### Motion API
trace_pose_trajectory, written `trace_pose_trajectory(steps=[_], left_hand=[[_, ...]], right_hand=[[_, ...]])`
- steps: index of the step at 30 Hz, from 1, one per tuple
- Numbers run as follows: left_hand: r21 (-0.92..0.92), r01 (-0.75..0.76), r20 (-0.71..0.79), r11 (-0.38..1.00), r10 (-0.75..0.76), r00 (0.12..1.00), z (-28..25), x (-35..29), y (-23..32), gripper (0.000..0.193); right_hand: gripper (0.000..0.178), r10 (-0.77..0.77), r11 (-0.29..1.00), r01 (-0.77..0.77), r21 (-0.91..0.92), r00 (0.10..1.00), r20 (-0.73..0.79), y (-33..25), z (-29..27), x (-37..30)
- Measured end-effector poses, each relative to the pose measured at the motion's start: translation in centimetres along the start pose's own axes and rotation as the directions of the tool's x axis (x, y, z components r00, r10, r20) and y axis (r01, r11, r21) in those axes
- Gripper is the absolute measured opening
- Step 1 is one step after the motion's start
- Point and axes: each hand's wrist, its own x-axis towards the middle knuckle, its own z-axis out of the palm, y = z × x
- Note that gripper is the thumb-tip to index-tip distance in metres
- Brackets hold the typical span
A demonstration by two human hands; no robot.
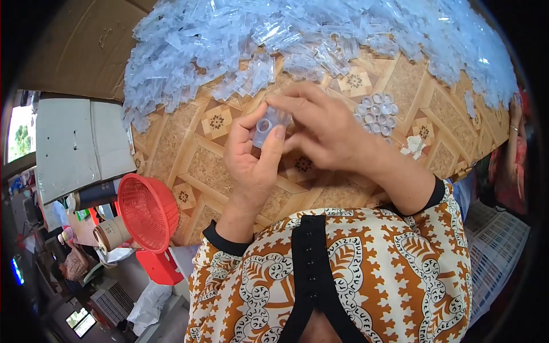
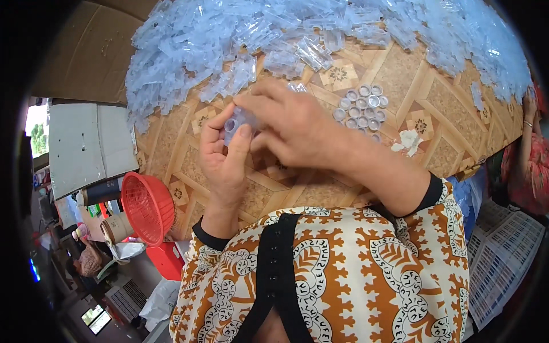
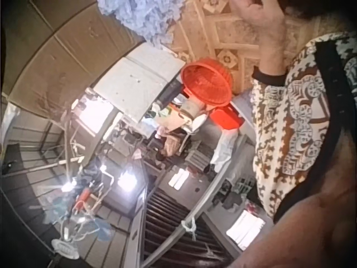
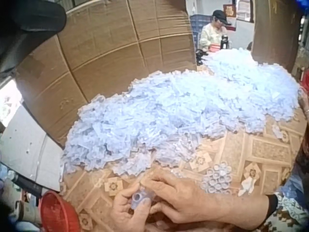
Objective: The person assembles plastic components by hand, picking up clear plastic housings and small circular caps from the table, pressing the caps into the housings, and setting the assembled pieces onto the table.
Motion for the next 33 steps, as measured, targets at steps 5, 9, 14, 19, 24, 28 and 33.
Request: trace_pose_trajectory(steps=[5, 9, 14, 19, 24, 28, 33], left_hand=[[0.083, -0.062, 0.043, 0.995, 0.059, 0.997, 0.0, -0.5, 0.6, 0.037], [0.078, -0.096, 0.078, 0.992, 0.090, 0.993, -0.3, -0.1, 0.7, 0.035], [-0.078, -0.037, 0.098, 0.996, 0.044, 0.994, 0.6, 0.3, 1.1, 0.045], [-0.221, 0.042, 0.045, 0.974, -0.032, 0.998, -0.1, 0.8, 1.1, 0.043], [-0.378, 0.101, 0.016, 0.920, -0.102, 0.995, -2.2, 1.6, 1.0, 0.039], [-0.346, 0.114, -0.025, 0.931, -0.131, 0.991, -2.0, 1.6, 0.7, 0.037], [-0.189, 0.095, -0.019, 0.977, -0.101, 0.995, -0.8, 1.3, 0.9, 0.041]], right_hand=[[0.031, 0.138, 0.979, -0.144, 0.141, 0.989, 0.052, 0.7, -1.9, 0.6], [0.028, 0.188, 0.939, -0.203, 0.277, 0.979, 0.079, 1.0, -1.2, 0.2], [0.027, 0.437, 0.785, -0.449, 0.427, 0.890, 0.131, 0.5, -1.5, 0.2], [0.029, 0.470, 0.682, -0.501, 0.533, 0.858, 0.206, 0.2, -2.0, 0.8], [0.022, 0.332, 0.911, -0.208, -0.357, 0.883, 0.332, -1.6, -4.9, 1.1], [0.017, 0.307, 0.891, 0.029, -0.453, 0.697, 0.648, -4.3, -3.8, -0.2], [0.019, 0.320, 0.882, 0.029, -0.469, 0.694, 0.645, -3.0, -2.6, -0.8]])
